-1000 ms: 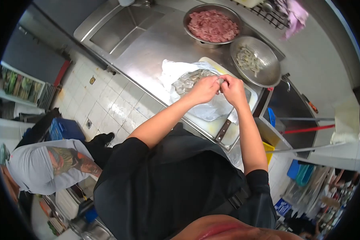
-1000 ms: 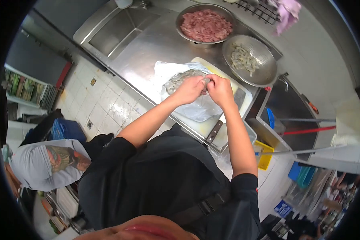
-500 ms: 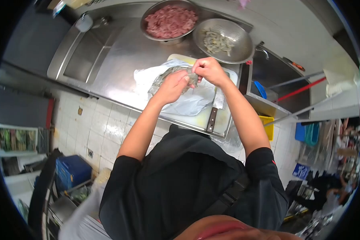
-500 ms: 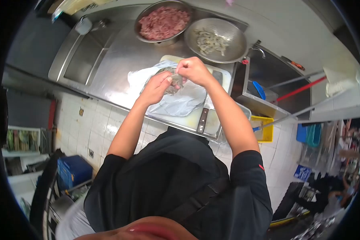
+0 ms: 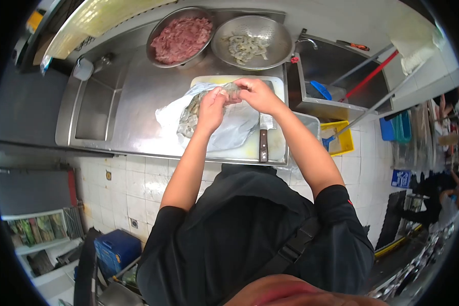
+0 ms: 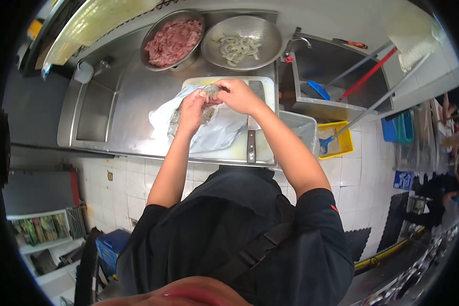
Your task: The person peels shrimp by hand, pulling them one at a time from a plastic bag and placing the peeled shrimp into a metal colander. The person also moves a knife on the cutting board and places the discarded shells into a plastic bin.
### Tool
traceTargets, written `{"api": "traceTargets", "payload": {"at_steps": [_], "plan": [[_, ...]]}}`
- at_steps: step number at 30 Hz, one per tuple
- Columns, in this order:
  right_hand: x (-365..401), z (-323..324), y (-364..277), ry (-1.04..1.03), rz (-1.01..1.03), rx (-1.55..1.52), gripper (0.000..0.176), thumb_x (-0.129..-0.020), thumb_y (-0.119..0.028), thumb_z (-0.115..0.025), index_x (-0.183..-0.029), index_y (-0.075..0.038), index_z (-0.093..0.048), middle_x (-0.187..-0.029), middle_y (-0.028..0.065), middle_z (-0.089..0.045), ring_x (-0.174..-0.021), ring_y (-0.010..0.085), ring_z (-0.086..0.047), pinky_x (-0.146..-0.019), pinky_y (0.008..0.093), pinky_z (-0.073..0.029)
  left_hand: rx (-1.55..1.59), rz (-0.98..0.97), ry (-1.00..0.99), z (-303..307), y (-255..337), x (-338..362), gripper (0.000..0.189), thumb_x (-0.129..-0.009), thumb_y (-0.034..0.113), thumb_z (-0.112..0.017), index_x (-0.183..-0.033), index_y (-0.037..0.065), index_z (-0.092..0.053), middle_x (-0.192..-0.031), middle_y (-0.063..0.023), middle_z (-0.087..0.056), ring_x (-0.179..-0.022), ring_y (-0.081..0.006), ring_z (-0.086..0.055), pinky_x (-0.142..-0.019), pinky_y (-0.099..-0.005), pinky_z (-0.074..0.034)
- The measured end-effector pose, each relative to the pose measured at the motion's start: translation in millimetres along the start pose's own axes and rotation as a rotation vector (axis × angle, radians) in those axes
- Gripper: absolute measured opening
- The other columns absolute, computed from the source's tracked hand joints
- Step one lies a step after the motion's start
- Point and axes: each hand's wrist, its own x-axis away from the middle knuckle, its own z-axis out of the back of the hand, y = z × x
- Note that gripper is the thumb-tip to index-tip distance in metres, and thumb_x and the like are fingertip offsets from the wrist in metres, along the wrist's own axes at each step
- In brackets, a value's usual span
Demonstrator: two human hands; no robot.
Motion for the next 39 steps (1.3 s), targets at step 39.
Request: {"api": "traceTargets", "payload": {"at_steps": [39], "plan": [[254, 189, 134, 0.738, -0.414, 0.046, 0.015, -0.093, -0.013, -0.055, -0.089, -0.002, -0.064, -0.080, 0.0006, -0.063, -0.073, 0.0104, -0.058, -0.066, 0.0262, -0.048, -0.980, -0.127, -0.426, -245, -134, -20, 0.036, -0.095, 0.032, -0.048, -0.088, -0.001, -0.060, -0.082, -0.0182, -0.064, -0.080, -0.0334, -0.065, -0.073, -0.0434, -0.050]]}}
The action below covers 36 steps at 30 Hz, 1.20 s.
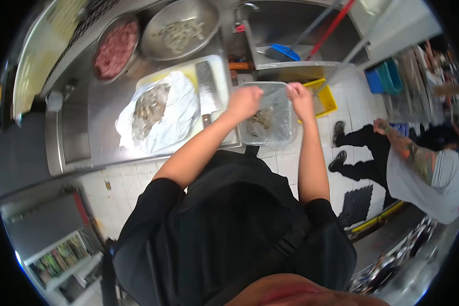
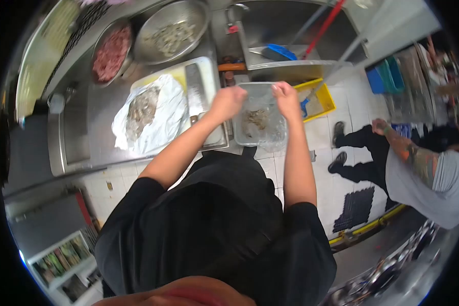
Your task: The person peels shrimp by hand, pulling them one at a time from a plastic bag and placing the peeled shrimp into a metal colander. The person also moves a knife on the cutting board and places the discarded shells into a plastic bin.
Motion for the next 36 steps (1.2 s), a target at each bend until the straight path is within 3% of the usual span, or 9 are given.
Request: {"api": "traceTargets", "payload": {"at_steps": [2, 3, 5, 7, 10, 15, 20, 30, 36], "plan": [[0, 5, 7, -0.139, -0.066, 0.593, 0.013, -0.091, -0.006, -0.053, -0.089, -0.002, -0.065, -0.079, 0.0027, -0.063, -0.074, 0.0123, -0.060, -0.066, 0.0258, -0.048, -0.099, 0.336, -0.372, 17, 22, 11, 0.040, -0.091, 0.035, -0.054, -0.112, 0.001, -0.056, -0.094, -0.0201, -0.065, -0.094, -0.0395, -0.061, -0.084, -0.0462, -0.047], [-4, -3, 3, -0.190, -0.038, 0.597, 0.013, -0.091, -0.006, -0.053, -0.089, -0.002, -0.065, -0.079, 0.0027, -0.063, -0.074, 0.0123, -0.060, -0.066, 0.0258, -0.048, -0.111, 0.282, -0.225, 5, 15, 20, 0.045, -0.089, 0.034, -0.057, -0.120, 0.001, -0.051, -0.098, -0.0201, -0.065, -0.095, -0.0392, -0.061, -0.085, -0.0452, -0.048], [-16, -25, -15, -0.334, -0.302, 0.348, 0.016, -0.090, -0.005, -0.050, -0.098, 0.001, -0.063, -0.087, 0.0082, -0.066, -0.085, 0.0173, -0.065, -0.072, 0.0282, -0.050, -0.130, 0.266, -0.059, 12, -2, 38, 0.053, -0.086, 0.033, -0.060, -0.127, 0.002, -0.046, -0.101, -0.0201, -0.065, -0.096, -0.0389, -0.061, -0.086, -0.0443, -0.048], [-21, -72, -72, -0.262, -0.194, -0.593, 0.025, -0.092, -0.009, -0.050, -0.113, 0.003, -0.059, -0.106, 0.0163, -0.066, -0.098, 0.0218, -0.065, -0.080, 0.0307, -0.051, 0.137, 0.172, 0.051, 51, -3, 52, 0.047, -0.084, 0.028, -0.062, -0.123, 0.003, -0.051, -0.102, -0.0183, -0.066, -0.095, -0.0373, -0.062, -0.085, -0.0441, -0.048], [-35, -133, -165, -0.347, -0.152, -0.753, 0.033, -0.094, -0.014, -0.050, -0.123, 0.002, -0.053, -0.121, 0.0191, -0.061, -0.105, 0.0244, -0.063, -0.085, 0.0320, -0.051, 0.242, 0.265, 0.169, 108, -32, 82, 0.028, -0.084, 0.022, -0.061, -0.106, 0.005, -0.063, -0.096, -0.0161, -0.067, -0.089, -0.0347, -0.064, -0.078, -0.0434, -0.050], [-22, -270, -195, -0.730, 0.086, -0.252, 0.030, -0.094, -0.014, -0.051, -0.122, -0.004, -0.057, -0.102, 0.0099, -0.069, -0.089, 0.0168, -0.066, -0.079, 0.0283, -0.051, -0.047, 0.486, 0.570, 178, -144, 147, 0.017, -0.082, 0.017, -0.062, -0.092, 0.004, -0.067, -0.090, -0.0182, -0.066, -0.083, -0.0352, -0.064, -0.073, -0.0427, -0.051], [18, -390, -170, -0.732, 0.344, 0.206, 0.022, -0.084, -0.015, -0.058, -0.100, -0.004, -0.068, -0.091, 0.0143, -0.070, -0.084, 0.0256, -0.067, -0.077, 0.0342, -0.051, -0.497, 0.744, 0.350, 221, -223, 172, 0.024, -0.079, 0.024, -0.066, -0.094, 0.005, -0.069, -0.091, -0.0165, -0.066, -0.089, -0.0342, -0.062, -0.080, -0.0434, -0.048], [31, -380, -139, -0.652, 0.169, 0.219, 0.021, -0.080, -0.014, -0.057, -0.095, -0.005, -0.069, -0.087, 0.0138, -0.070, -0.081, 0.0271, -0.068, -0.075, 0.0351, -0.052, -0.419, 0.721, 0.036, 223, -223, 163, 0.027, -0.075, 0.022, -0.061, -0.094, 0.003, -0.067, -0.091, -0.0166, -0.069, -0.091, -0.0317, -0.066, -0.082, -0.0405, -0.049], [42, -362, -138, -0.615, 0.207, 0.340, 0.021, -0.081, -0.014, -0.060, -0.098, -0.004, -0.068, -0.087, 0.0112, -0.070, -0.078, 0.0198, -0.067, -0.073, 0.0310, -0.052, -0.384, 0.732, 0.077, 222, -225, 161, 0.028, -0.074, 0.027, -0.068, -0.090, 0.005, -0.065, -0.088, -0.0173, -0.069, -0.088, -0.0324, -0.067, -0.078, -0.0436, -0.052]]}}
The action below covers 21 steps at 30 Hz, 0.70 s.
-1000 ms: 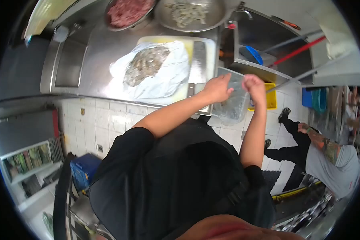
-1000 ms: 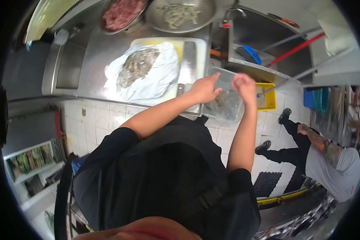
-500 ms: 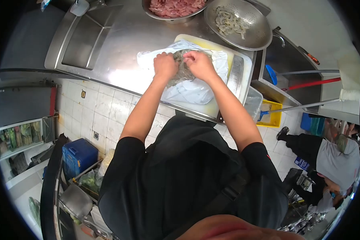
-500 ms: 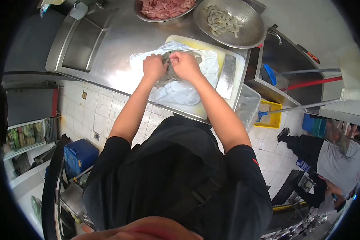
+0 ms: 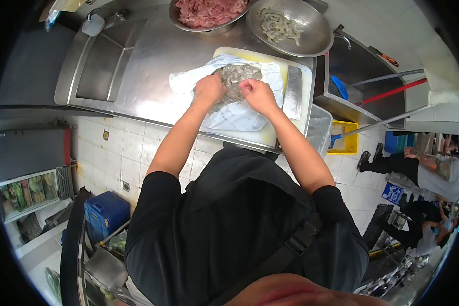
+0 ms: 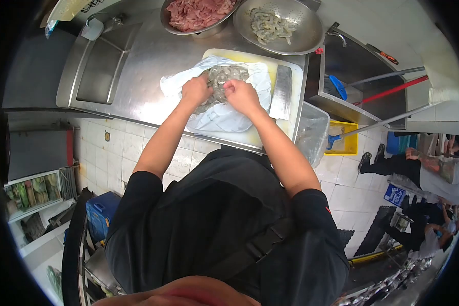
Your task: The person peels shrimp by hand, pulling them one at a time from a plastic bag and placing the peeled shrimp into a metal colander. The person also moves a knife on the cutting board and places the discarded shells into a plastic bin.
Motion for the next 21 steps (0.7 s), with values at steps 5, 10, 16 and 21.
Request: {"api": "traceTargets", "payload": {"at_steps": [5, 10, 16, 21], "plan": [[11, 10, 4, 0.003, 0.025, 0.027, 0.022, -0.081, -0.016, -0.063, -0.099, -0.005, -0.069, -0.087, 0.0107, -0.070, -0.076, 0.0197, -0.066, -0.072, 0.0312, -0.051, 0.095, -0.020, 0.017, 23, -8, 5, 0.024, -0.074, 0.022, -0.067, -0.092, 0.007, -0.064, -0.086, -0.0140, -0.069, -0.080, -0.0292, -0.066, -0.074, -0.0401, -0.051], [7, 31, -24, 0.097, 0.223, -0.114, 0.023, -0.085, -0.018, -0.064, -0.103, -0.004, -0.067, -0.090, 0.0069, -0.070, -0.072, 0.0140, -0.062, -0.070, 0.0284, -0.050, 1.029, -0.235, 0.038, 76, 2, 34, 0.010, -0.078, 0.004, -0.065, -0.086, 0.002, -0.060, -0.075, 0.0007, -0.060, -0.068, -0.0056, -0.053, -0.063, -0.0208, -0.043], [4, 72, -57, -0.164, 0.235, -0.618, 0.014, -0.082, -0.007, -0.066, -0.095, -0.004, -0.061, -0.074, 0.0024, -0.062, -0.069, 0.0096, -0.062, -0.062, 0.0234, -0.050, 1.370, -0.477, -0.115, 85, 27, 41, 0.014, -0.080, -0.002, -0.059, -0.093, 0.003, -0.061, -0.095, -0.0020, -0.062, -0.087, -0.0070, -0.056, -0.075, -0.0216, -0.045], [-2, 74, -25, -0.012, 0.022, -0.671, 0.009, -0.082, -0.007, -0.064, -0.084, -0.007, -0.055, -0.074, 0.0023, -0.063, -0.055, 0.0089, -0.059, -0.046, 0.0233, -0.049, 0.491, -0.589, 0.480, 81, 67, 57, 0.036, -0.070, -0.001, -0.059, -0.104, 0.009, -0.063, -0.110, -0.0105, -0.059, -0.103, -0.0271, -0.055, -0.092, -0.0363, -0.043]]}}
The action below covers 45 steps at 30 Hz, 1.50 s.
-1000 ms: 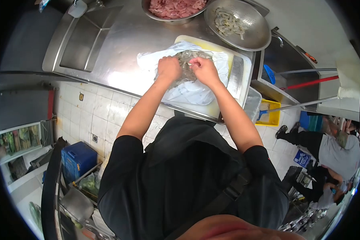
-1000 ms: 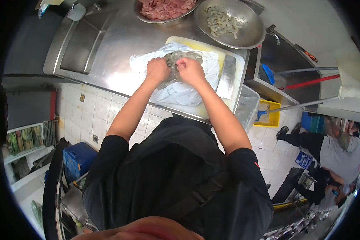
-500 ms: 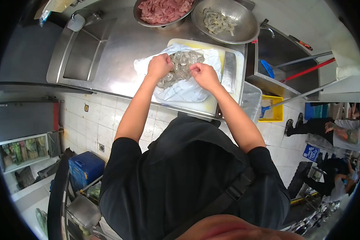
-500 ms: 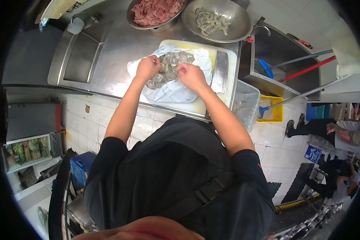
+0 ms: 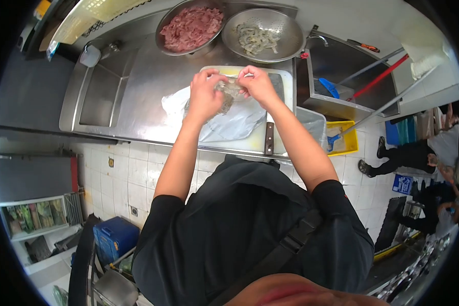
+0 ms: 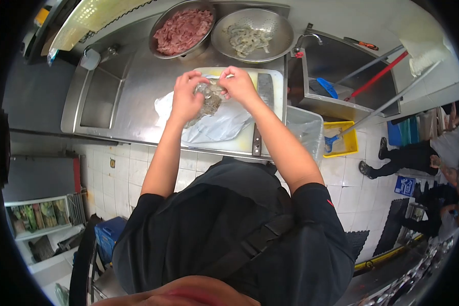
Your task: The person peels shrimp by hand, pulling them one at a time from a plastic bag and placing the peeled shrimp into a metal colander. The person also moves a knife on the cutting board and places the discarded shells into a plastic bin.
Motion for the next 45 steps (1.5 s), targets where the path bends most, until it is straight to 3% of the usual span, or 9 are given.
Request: {"api": "traceTargets", "payload": {"at_steps": [4, 10, 12, 15, 22, 24, 31, 36, 45], "plan": [[14, 4, 6, 0.115, -0.137, -0.115, 0.004, -0.085, -0.007, -0.060, -0.086, -0.005, -0.057, -0.077, 0.0060, -0.065, -0.060, 0.0120, -0.063, -0.049, 0.0252, -0.053, -0.191, -0.032, -0.106, -31, 26, 7, 0.033, -0.071, 0.003, -0.061, -0.104, 0.008, -0.063, -0.109, -0.0125, -0.061, -0.107, -0.0334, -0.053, -0.094, -0.0432, -0.041], [19, 15, 7, 0.078, -0.105, 0.001, 0.019, -0.087, -0.009, -0.056, -0.103, -0.002, -0.063, -0.083, 0.0107, -0.067, -0.068, 0.0178, -0.066, -0.059, 0.0295, -0.055, -0.052, 0.270, -0.132, -56, 12, 2, 0.014, -0.084, 0.008, -0.057, -0.093, 0.000, -0.064, -0.077, -0.0134, -0.067, -0.071, -0.0287, -0.065, -0.072, -0.0401, -0.050], [22, 16, 1, 0.129, 0.394, 0.742, 0.027, -0.083, -0.012, -0.058, -0.106, 0.002, -0.063, -0.085, 0.0146, -0.067, -0.074, 0.0265, -0.066, -0.069, 0.0356, -0.054, 0.468, 0.512, -0.190, -61, 3, -5, 0.021, -0.091, 0.013, -0.051, -0.087, -0.004, -0.063, -0.073, -0.0145, -0.067, -0.067, -0.0250, -0.066, -0.065, -0.0363, -0.051], [21, 16, -1, 0.148, 0.639, 0.811, 0.030, -0.079, -0.014, -0.059, -0.104, 0.002, -0.064, -0.086, 0.0185, -0.064, -0.082, 0.0337, -0.063, -0.075, 0.0410, -0.051, 0.602, 0.563, -0.272, -60, 4, -9, 0.022, -0.094, 0.011, -0.045, -0.085, -0.004, -0.059, -0.077, -0.0092, -0.063, -0.069, -0.0172, -0.064, -0.067, -0.0332, -0.053], [10, 23, -15, -0.087, 0.561, 0.996, 0.021, -0.077, -0.010, -0.058, -0.094, -0.003, -0.065, -0.081, 0.0211, -0.065, -0.079, 0.0398, -0.063, -0.073, 0.0461, -0.050, 0.678, 0.476, -0.297, -64, -1, -8, 0.028, -0.092, 0.012, -0.038, -0.085, -0.004, -0.059, -0.076, -0.0108, -0.064, -0.070, -0.0192, -0.064, -0.069, -0.0315, -0.052], [12, 22, -12, -0.093, 0.404, 0.907, 0.018, -0.075, -0.009, -0.058, -0.091, -0.003, -0.064, -0.077, 0.0209, -0.065, -0.077, 0.0404, -0.063, -0.072, 0.0465, -0.051, 0.676, 0.495, -0.303, -62, 4, -3, 0.030, -0.090, 0.014, -0.039, -0.089, -0.005, -0.062, -0.076, -0.0135, -0.068, -0.072, -0.0214, -0.065, -0.072, -0.0337, -0.051], [19, 31, -22, -0.213, 0.354, 0.738, 0.020, -0.068, -0.015, -0.058, -0.082, -0.005, -0.068, -0.071, 0.0158, -0.067, -0.071, 0.0337, -0.066, -0.069, 0.0428, -0.053, 0.524, 0.242, -0.365, -47, 13, -6, 0.028, -0.086, 0.012, -0.042, -0.097, -0.004, -0.062, -0.080, -0.0120, -0.068, -0.078, -0.0200, -0.064, -0.077, -0.0321, -0.048], [38, 46, -32, -0.165, 0.402, 0.786, 0.019, -0.072, -0.012, -0.053, -0.082, -0.006, -0.068, -0.064, 0.0025, -0.068, -0.063, 0.0214, -0.066, -0.063, 0.0353, -0.053, 0.632, 0.278, -0.461, -58, 18, -14, 0.031, -0.085, 0.016, -0.043, -0.099, -0.001, -0.064, -0.080, -0.0071, -0.069, -0.079, -0.0159, -0.062, -0.074, -0.0296, -0.046], [68, 71, -34, -0.059, 0.406, 0.844, 0.012, -0.068, -0.013, -0.056, -0.066, -0.008, -0.067, -0.061, 0.0058, -0.066, -0.060, 0.0265, -0.064, -0.058, 0.0377, -0.051, 0.615, 0.163, -0.594, -84, 38, -31, 0.030, -0.091, 0.021, -0.042, -0.089, -0.001, -0.062, -0.077, -0.0089, -0.066, -0.073, -0.0157, -0.060, -0.071, -0.0301, -0.046]]}}
